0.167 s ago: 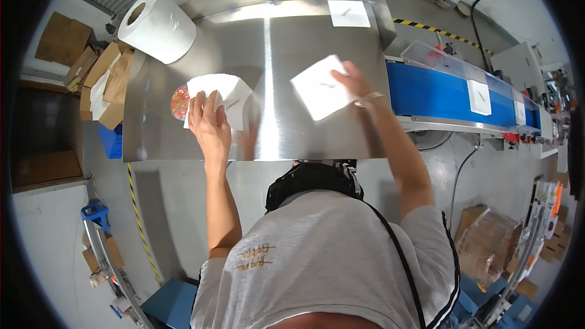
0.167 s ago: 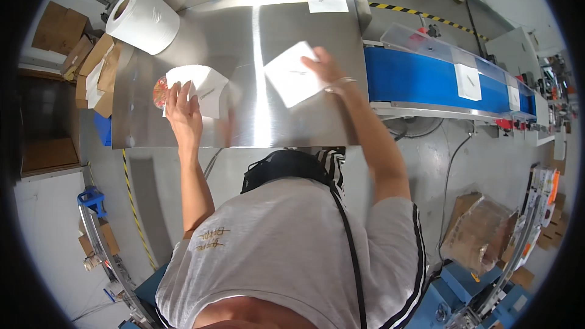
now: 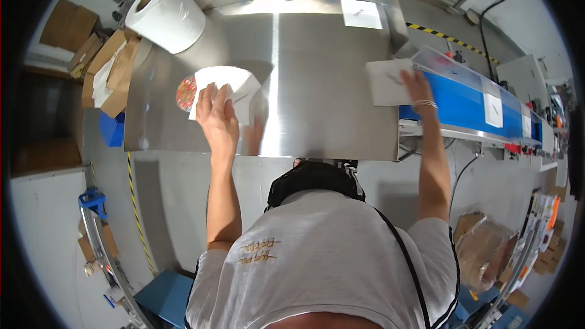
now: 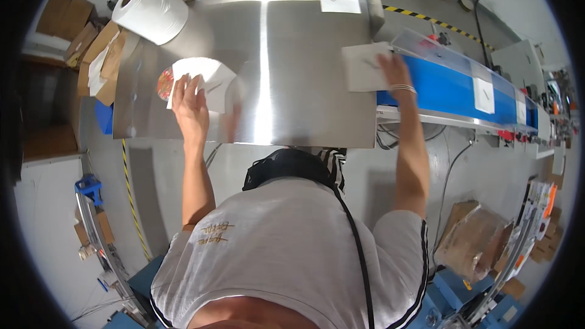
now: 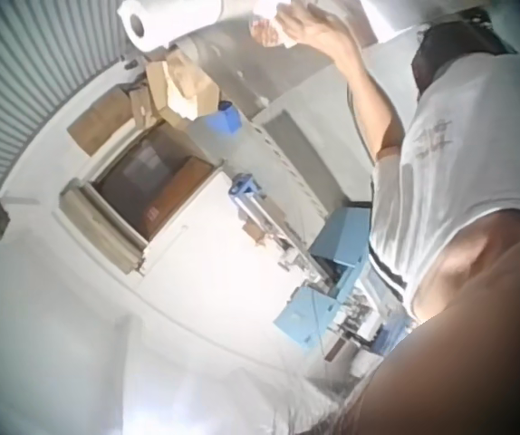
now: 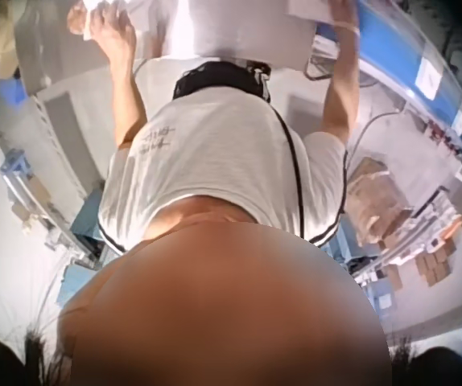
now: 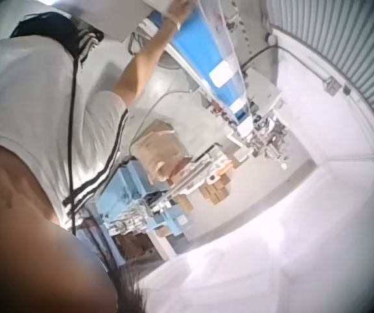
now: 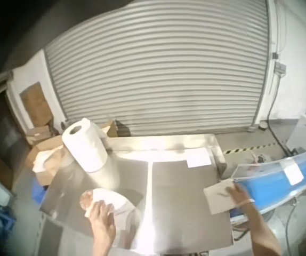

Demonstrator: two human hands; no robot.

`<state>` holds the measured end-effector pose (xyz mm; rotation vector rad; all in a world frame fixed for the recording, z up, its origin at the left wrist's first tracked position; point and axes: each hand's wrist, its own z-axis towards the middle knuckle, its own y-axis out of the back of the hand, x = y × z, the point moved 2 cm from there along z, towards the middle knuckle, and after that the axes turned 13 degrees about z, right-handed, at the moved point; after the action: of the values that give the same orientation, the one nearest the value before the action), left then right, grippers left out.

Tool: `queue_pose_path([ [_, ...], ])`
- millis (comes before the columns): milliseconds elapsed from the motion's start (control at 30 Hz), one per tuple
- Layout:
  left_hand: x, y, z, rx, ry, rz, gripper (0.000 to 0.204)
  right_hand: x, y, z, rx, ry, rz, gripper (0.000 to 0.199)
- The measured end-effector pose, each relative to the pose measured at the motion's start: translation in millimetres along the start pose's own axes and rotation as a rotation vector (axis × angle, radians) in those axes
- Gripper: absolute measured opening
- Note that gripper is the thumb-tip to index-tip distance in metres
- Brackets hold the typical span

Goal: Placing individual paper filters from a stack onto a moving conveyor belt for packaging.

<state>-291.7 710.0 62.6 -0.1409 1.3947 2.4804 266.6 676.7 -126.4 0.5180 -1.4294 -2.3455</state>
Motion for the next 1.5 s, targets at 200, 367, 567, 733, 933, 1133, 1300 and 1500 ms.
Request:
queue_pose_path([
  [200,8.0,-13.1,-6.2,-0.045,0.024,-0.026,0.03,45.8,94.9,88.3,-0.208,-0.981,-0.007,0.053],
  [367,5.6,-7.8,-6.2,-0.013,0.038,-0.027,0.028,173.8,78.3,229.9,0.003,-0.371,1.138,0.044],
  [567,6.2,-4.7,-5.5,0.041,-0.016,0.004,0.026,259.1,42.4,329.4,0.349,-0.194,1.478,0.041],
  [733,11.9,-0.1,1.1,0.029,0.034,0.088,0.068,244.7,25.7,316.2,0.308,-0.183,1.326,0.038],
  [933,45.4,1.1,10.6,0.031,0.085,0.017,0.05,207.5,31.1,256.2,0.162,-0.798,1.884,0.036],
  [1133,-29.0,-13.8,-3.6,0.118,0.081,-0.012,0.045,133.8,36.3,150.1,-0.019,-1.084,1.66,0.03],
  [1300,-123.9,-21.0,-31.6,0.126,-0.061,-0.093,0.051,52.9,74.7,63.7,-0.166,-1.11,1.286,0.034],
  [1500,-203.3,-18.9,-57.5,0.218,-0.006,-0.201,0.053,-41.3,87.8,-24.9,-0.257,-1.315,1.047,0.045],
])
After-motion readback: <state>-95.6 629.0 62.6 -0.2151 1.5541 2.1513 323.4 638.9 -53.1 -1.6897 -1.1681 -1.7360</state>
